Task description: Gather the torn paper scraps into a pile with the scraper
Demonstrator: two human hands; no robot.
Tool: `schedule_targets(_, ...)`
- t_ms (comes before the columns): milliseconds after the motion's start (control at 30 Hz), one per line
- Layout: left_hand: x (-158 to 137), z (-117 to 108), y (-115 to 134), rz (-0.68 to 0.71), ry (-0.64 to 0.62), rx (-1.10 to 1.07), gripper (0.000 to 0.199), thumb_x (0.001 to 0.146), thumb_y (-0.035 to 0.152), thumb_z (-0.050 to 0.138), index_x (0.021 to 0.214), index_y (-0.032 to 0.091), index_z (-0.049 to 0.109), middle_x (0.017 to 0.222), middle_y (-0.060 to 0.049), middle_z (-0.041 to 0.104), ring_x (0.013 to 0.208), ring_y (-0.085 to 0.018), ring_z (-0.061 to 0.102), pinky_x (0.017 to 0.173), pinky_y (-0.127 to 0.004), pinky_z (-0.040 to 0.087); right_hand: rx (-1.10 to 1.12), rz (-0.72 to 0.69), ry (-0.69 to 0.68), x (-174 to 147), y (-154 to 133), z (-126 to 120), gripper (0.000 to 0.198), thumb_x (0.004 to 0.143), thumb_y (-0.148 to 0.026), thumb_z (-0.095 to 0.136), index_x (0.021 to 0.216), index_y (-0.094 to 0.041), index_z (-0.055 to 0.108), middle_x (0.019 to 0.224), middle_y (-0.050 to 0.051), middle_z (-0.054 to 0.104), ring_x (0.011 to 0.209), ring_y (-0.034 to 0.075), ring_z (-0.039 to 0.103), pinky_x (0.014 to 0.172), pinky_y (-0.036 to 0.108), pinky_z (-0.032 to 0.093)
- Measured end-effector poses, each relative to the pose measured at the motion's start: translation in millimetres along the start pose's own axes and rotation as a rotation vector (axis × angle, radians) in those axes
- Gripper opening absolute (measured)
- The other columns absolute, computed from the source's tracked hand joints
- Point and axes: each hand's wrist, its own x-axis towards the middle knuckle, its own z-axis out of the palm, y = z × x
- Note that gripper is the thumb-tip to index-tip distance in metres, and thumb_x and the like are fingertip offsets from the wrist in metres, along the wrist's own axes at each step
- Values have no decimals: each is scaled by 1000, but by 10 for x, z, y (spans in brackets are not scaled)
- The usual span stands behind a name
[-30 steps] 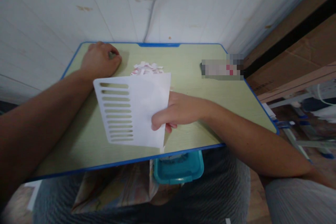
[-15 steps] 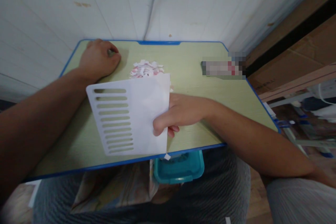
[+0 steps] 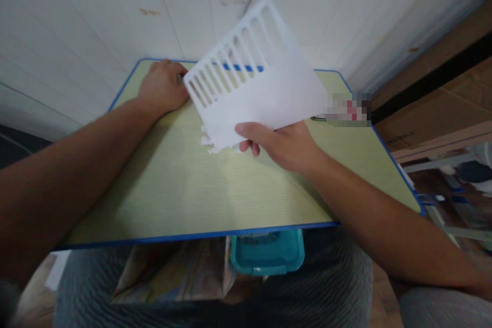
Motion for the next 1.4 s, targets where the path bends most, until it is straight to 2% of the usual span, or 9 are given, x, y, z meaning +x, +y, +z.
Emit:
schedule_targets(33, 3, 10, -4, -4, 10, -11, 32, 111, 30, 62, 133, 18, 82, 149, -18, 73, 145, -39, 62, 130, -58, 52, -38, -29, 85, 19, 14, -12, 28, 91, -32, 88, 66, -24, 76, 67, 5, 78, 55, 19, 65, 58, 35, 58)
schedule_targets(100, 12, 32, -22, -10, 14, -27, 32, 111, 28, 61, 133, 19, 82, 151, -17, 73, 144, -37, 61, 130, -56, 51, -97, -41, 155, 53, 43, -40, 29, 89, -31, 85, 63, -27, 74, 65, 4, 76, 54, 20, 63, 57, 38, 58)
schedule_targets(267, 43, 78, -81, 0, 9, -73, 31, 111, 27, 60, 133, 19, 80, 154, -18, 71, 145, -38, 60, 131, -58, 49, -143, 1, 111, 66, 83, -59, 32, 84, -34, 86, 57, -29, 71, 60, 5, 71, 55, 22, 64, 53, 39, 58)
schedule_targets(500, 29, 89, -68, 6, 36, -46, 31, 111, 29, 60, 132, 18, 80, 151, -17, 73, 141, -35, 61, 129, -52, 51, -116, 2, 143, 74, 146, -51, 25, 78, -29, 86, 59, -28, 70, 59, 3, 67, 50, 19, 60, 48, 36, 53)
schedule_targets(733, -3, 36, -10, -8, 14, -41, 33, 112, 28, 59, 135, 15, 80, 151, -19, 72, 144, -37, 61, 129, -53, 51, -102, 44, 13, 65, 170, -77, 20, 75, -27, 83, 58, -26, 73, 57, 5, 69, 50, 20, 61, 46, 35, 52)
schedule_targets(1000, 15, 54, -28, -3, 14, -36, 32, 112, 28, 59, 133, 16, 80, 152, -19, 72, 145, -36, 61, 129, -50, 51, -156, 11, 163, 59, 64, -99, 22, 75, -30, 80, 55, -27, 71, 56, 3, 67, 49, 17, 57, 46, 34, 51)
schedule_targets(1200, 7, 38, -14, 5, 13, -32, 35, 110, 29, 57, 133, 15, 80, 150, -21, 72, 146, -39, 61, 128, -53, 52, -165, -30, 159, 83, 122, -91, 27, 79, -31, 85, 61, -29, 65, 57, 1, 64, 50, 20, 59, 50, 38, 55)
schedule_targets(1400, 18, 49, -47, -17, 7, -61, 34, 110, 30, 58, 132, 17, 80, 151, -18, 72, 147, -36, 59, 132, -51, 47, -197, -30, 153, 125, 170, -120, 30, 82, -29, 85, 60, -29, 65, 57, 1, 64, 51, 20, 60, 53, 39, 57)
